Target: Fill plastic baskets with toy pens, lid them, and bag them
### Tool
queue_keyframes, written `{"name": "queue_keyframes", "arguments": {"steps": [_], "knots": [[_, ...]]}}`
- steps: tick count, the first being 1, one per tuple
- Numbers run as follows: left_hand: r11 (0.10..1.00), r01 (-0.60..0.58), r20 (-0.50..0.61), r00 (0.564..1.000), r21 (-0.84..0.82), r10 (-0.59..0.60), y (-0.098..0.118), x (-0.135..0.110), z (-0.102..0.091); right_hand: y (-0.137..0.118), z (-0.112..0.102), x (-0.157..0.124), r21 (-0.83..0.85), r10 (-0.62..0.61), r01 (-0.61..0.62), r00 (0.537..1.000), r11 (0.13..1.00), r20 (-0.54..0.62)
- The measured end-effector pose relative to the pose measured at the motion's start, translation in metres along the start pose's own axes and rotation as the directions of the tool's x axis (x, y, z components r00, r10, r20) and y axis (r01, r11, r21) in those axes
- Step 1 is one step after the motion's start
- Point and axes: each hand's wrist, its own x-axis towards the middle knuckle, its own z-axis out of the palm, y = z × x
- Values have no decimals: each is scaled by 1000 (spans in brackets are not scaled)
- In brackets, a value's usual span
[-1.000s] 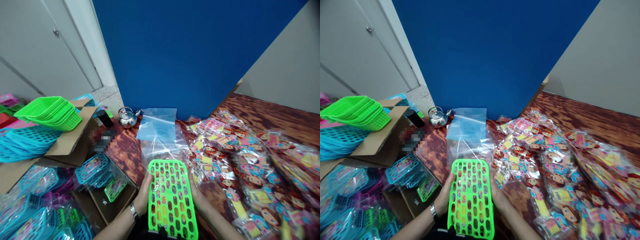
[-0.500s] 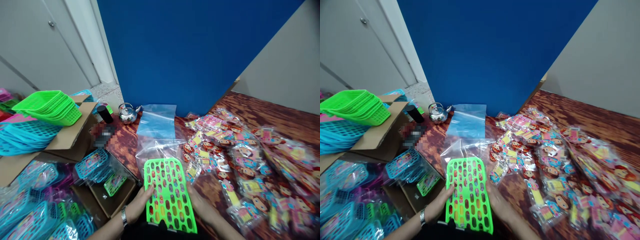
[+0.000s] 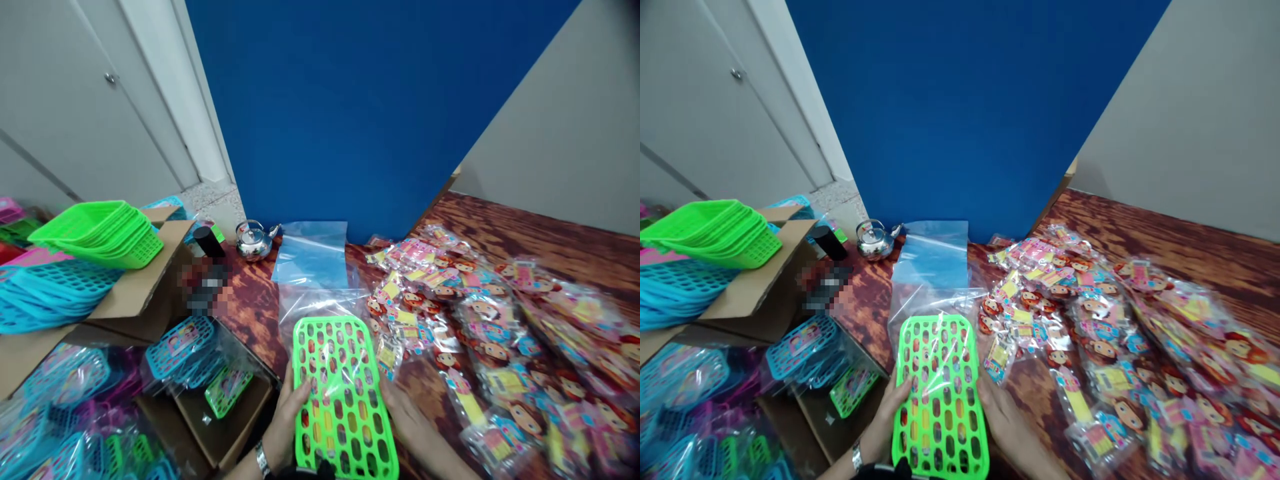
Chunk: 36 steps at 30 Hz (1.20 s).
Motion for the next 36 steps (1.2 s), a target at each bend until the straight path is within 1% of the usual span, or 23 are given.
{"name": "queue_keyframes", "arguments": {"steps": [2,3,5,6,8,10,12,14,16,19,21,22,23,25,27,28,30,33,34,36], "knots": [[991,82,3,997,-109,-82,12,11,3,-12,-7,16,-16,-95,94,994,995,-50],[979,132,25,991,-153,-130,20,16,4,-20,-11,25,-11,-145,145,988,989,-56],[951,213,99,976,-226,-195,38,24,2,-37,-17,40,-23,-255,254,965,967,-66],[940,230,139,970,-252,-200,47,27,0,-45,-18,46,-63,-316,311,945,948,-88],[935,214,206,966,-283,-159,62,28,-4,-58,-18,56,-218,-453,418,880,882,-145],[939,187,246,962,-288,-116,70,28,-8,-67,-14,63,-394,-604,508,778,766,-171],[944,166,268,959,-284,-88,72,26,-11,-73,-8,70,-535,-729,568,670,625,-141],[948,141,280,958,-284,-59,72,25,-13,-78,-4,74,-636,-808,589,582,498,-94],[950,125,295,955,-286,-37,70,25,-13,-82,-3,76,-715,-847,577,530,394,-39],[946,152,351,936,-286,-44,68,26,-13,-88,-6,75,-818,-864,526,498,234,74],[943,156,394,919,-295,-29,67,28,-12,-91,-8,75,-863,-858,485,496,145,135],[941,148,413,911,-304,-10,66,29,-11,-91,-9,76,-877,-855,465,499,122,145],[941,139,427,904,-309,7,65,30,-11,-90,-10,77,-885,-855,451,499,114,144],[942,130,432,902,-308,17,64,31,-12,-87,-11,81,-874,-861,468,492,134,131],[945,126,405,914,-301,7,63,31,-13,-83,-12,85,-826,-868,530,484,190,111],[947,124,382,924,-297,-1,62,31,-14,-80,-13,87,-794,-867,564,488,227,99],[949,121,335,942,-292,-17,61,30,-17,-77,-14,88,-732,-856,603,514,317,53],[948,127,289,957,-292,-39,59,31,-21,-75,-16,87,-673,-825,595,564,440,-40],[948,131,288,957,-291,-44,59,31,-23,-74,-16,87,-663,-817,588,573,464,-63],[947,157,313,947,-280,-65,58,33,-27,-73,-17,87,-645,-812,592,579,483,-75]]}}
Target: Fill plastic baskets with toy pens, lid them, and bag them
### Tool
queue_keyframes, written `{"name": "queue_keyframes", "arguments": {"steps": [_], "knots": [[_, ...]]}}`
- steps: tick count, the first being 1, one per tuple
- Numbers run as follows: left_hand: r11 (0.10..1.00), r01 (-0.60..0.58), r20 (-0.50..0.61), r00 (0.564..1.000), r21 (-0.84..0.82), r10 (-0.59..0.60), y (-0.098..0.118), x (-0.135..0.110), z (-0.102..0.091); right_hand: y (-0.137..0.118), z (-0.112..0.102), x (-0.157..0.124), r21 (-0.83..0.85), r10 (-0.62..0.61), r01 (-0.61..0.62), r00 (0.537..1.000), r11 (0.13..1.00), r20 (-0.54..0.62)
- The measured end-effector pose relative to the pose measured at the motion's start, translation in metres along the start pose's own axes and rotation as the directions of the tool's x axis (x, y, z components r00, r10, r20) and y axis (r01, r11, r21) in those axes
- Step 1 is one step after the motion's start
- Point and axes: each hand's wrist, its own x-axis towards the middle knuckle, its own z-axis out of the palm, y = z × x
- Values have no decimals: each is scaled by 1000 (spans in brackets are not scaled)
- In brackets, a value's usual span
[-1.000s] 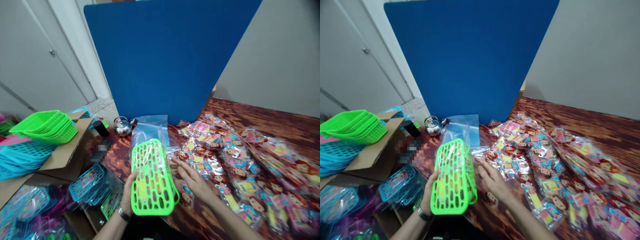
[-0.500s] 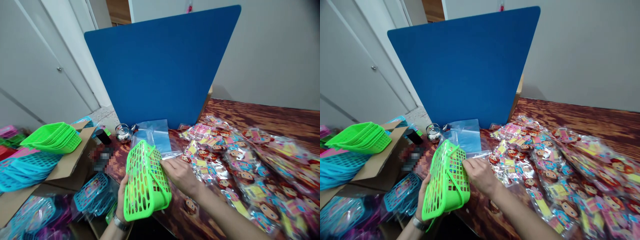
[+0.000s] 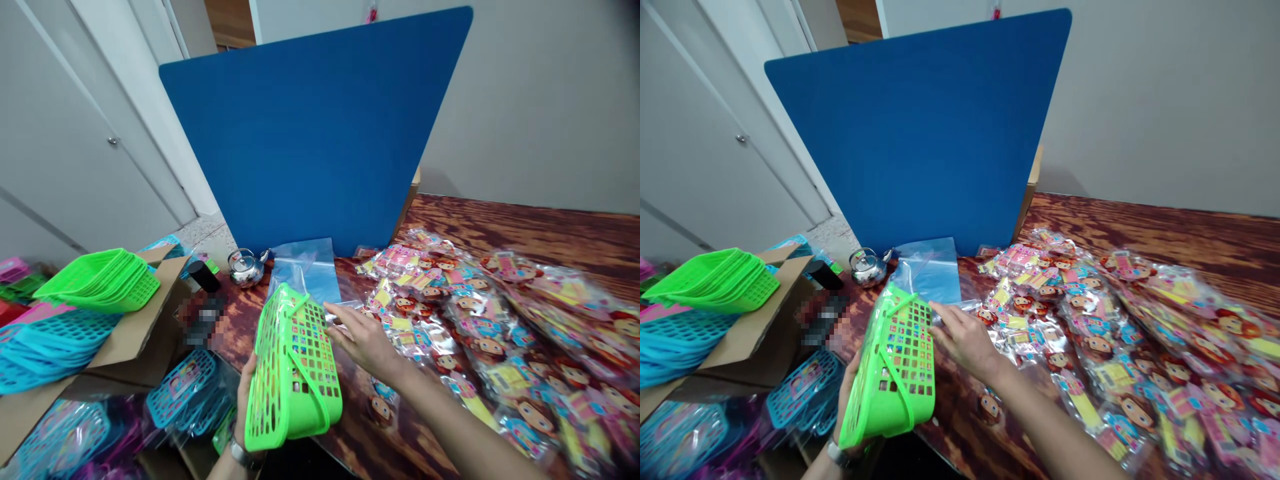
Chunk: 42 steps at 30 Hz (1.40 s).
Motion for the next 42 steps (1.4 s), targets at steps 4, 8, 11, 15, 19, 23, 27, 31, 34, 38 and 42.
{"name": "queue_keyframes", "arguments": {"steps": [4,8,11,15,19,23,27,31,34,38,42], "knots": [[998,63,65,996,10,-64,0,2,-5,2,2,-4,-42,-72,71,997,997,-41],[1000,-18,54,998,3,18,-7,3,4,2,3,-7,-158,-186,174,980,972,-68],[993,-118,40,992,12,118,-10,6,13,-6,3,-10,-118,-189,177,976,977,-109],[982,-187,38,982,29,186,-5,9,15,-20,1,-24,-10,-171,171,981,985,-94],[996,-79,52,996,45,76,3,5,15,-26,-6,-45,114,-70,69,998,991,6],[999,-17,11,1000,31,17,3,4,26,-28,-21,-52,115,76,-84,995,990,71],[998,-57,-127,990,40,61,-4,11,41,-34,-27,-38,88,16,-34,980,996,199],[998,-41,-239,970,56,53,-12,10,48,-33,-25,-32,151,-22,-21,961,988,277],[998,-5,-293,956,56,21,-14,8,47,-31,-22,-40,187,44,-85,976,979,215],[996,-20,-346,937,90,50,-13,10,44,-31,-16,-56,223,213,-243,965,944,150],[956,-173,-341,907,236,248,-15,16,39,-31,0,-67,438,425,-467,883,768,197]]}}
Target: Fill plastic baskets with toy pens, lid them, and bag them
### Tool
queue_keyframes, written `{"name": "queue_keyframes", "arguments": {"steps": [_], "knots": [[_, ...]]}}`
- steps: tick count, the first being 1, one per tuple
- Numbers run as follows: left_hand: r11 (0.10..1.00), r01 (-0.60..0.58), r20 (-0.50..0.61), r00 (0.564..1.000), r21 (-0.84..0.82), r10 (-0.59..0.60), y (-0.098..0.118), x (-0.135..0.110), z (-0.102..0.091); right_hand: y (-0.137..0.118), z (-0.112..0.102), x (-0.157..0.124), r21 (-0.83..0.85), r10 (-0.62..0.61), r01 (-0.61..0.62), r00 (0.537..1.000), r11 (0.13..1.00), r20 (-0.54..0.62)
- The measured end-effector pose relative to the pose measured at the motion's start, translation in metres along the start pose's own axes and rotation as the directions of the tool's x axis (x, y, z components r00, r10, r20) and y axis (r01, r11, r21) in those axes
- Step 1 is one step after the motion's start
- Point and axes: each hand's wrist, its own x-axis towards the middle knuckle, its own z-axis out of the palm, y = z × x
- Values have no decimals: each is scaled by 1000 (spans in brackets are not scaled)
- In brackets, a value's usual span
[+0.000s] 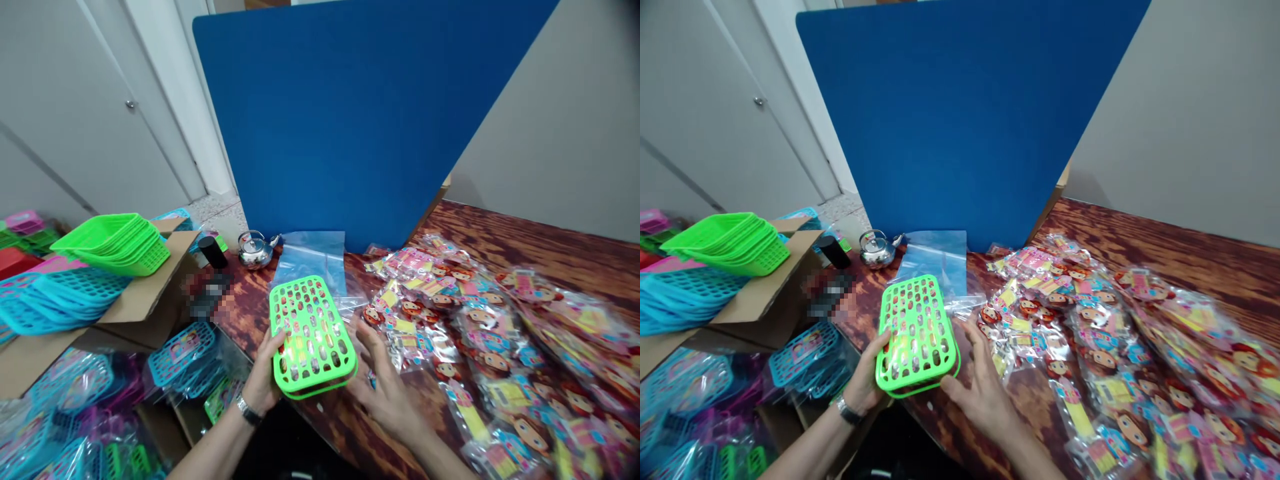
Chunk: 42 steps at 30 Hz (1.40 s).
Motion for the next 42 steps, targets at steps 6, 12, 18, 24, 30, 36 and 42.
{"name": "queue_keyframes", "arguments": {"steps": [6,12,18,24,30,36,42], "knots": [[982,-163,32,986,99,161,-10,2,5,3,28,-6,578,334,-344,934,740,127],[946,-253,205,956,201,212,10,-8,3,6,21,-5,709,362,-352,921,612,145],[644,-515,173,838,565,518,16,-6,-8,12,14,5,747,345,-302,933,593,103],[-41,-593,471,594,804,652,13,14,-2,11,16,1,795,398,-326,910,512,117],[-386,-518,633,481,764,607,14,15,-3,10,21,0,849,435,-299,895,435,93],[-391,-586,701,534,709,472,5,-23,-9,10,24,5,850,470,-264,882,456,22],[437,-540,392,835,720,386,9,-29,-26,14,28,-3,849,443,-278,895,450,58]]}}
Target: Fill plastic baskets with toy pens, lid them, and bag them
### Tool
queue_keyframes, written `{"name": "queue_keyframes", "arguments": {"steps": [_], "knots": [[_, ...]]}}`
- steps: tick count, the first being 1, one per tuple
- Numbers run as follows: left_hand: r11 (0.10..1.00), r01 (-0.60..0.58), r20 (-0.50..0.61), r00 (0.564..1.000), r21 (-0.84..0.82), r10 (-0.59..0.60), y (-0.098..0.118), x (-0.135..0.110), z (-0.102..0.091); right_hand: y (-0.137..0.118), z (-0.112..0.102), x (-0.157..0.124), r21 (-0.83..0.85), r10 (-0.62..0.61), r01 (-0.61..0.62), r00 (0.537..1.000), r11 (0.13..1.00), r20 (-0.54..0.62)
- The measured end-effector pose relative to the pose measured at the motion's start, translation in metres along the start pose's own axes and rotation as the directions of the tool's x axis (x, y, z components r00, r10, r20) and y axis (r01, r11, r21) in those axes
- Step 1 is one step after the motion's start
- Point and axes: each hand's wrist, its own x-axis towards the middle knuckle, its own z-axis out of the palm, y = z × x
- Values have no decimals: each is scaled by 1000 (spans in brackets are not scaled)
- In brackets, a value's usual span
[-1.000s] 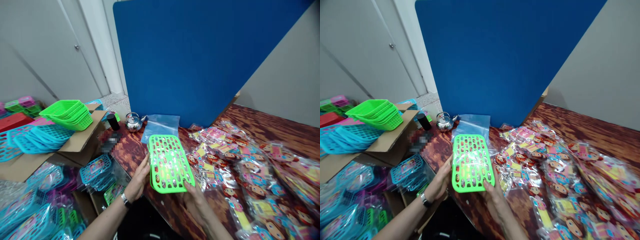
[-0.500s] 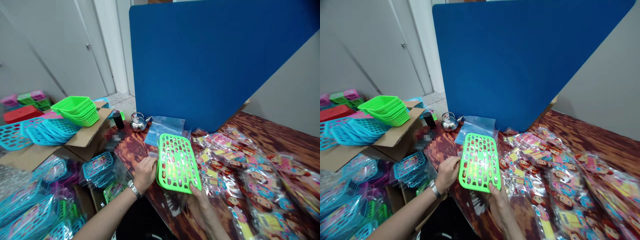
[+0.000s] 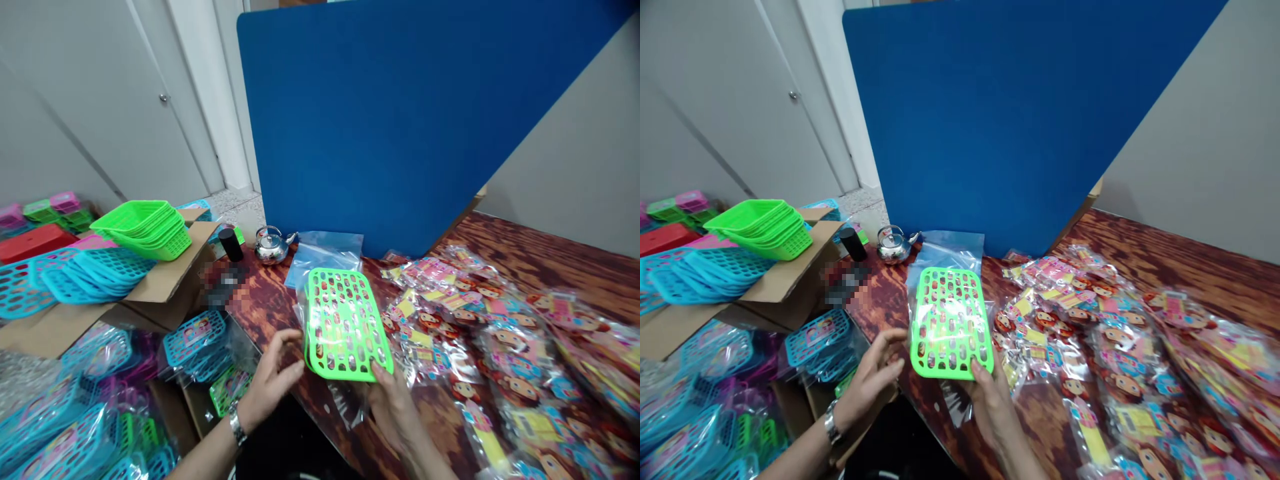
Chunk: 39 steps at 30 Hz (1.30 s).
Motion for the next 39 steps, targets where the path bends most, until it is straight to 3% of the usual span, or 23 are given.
{"name": "queue_keyframes", "arguments": {"steps": [2,4,6,9,11,13,15,18,20,23,26,30,39], "knots": [[927,121,-10,991,-354,-133,-6,5,6,4,2,-1,-9,11,-11,1000,1000,13],[799,200,67,978,-567,-198,-9,8,18,8,4,0,-46,10,-10,1000,999,7],[694,254,137,966,-674,-220,-9,10,33,9,5,1,-117,-7,4,1000,993,-19],[610,239,90,960,-756,-265,-6,8,47,4,2,2,-352,-104,71,992,933,-77],[604,208,25,954,-770,-297,-4,8,50,-3,-4,1,-612,-178,102,982,784,-65],[614,189,-23,947,-767,-321,-2,9,49,-12,-10,0,-823,-198,99,980,559,-16],[614,190,-43,938,-766,-344,-1,11,46,-18,-14,1,-908,-251,157,966,388,59],[606,211,-35,929,-767,-368,0,12,43,-21,-16,8,-894,-363,360,897,268,252],[624,212,-44,928,-752,-369,0,13,42,-20,-14,13,-856,-311,441,881,270,355],[672,192,-88,929,-715,-359,-1,13,41,-17,-11,18,-834,-249,448,890,321,382],[722,151,-163,924,-675,-346,-5,14,42,-8,-11,20,-843,-347,456,869,284,353],[752,135,-279,875,-645,-396,-15,16,45,9,-13,26,-852,-483,473,813,224,324],[787,163,-364,819,-595,-444,-24,21,48,18,-8,37,-874,-523,466,784,139,335]]}}
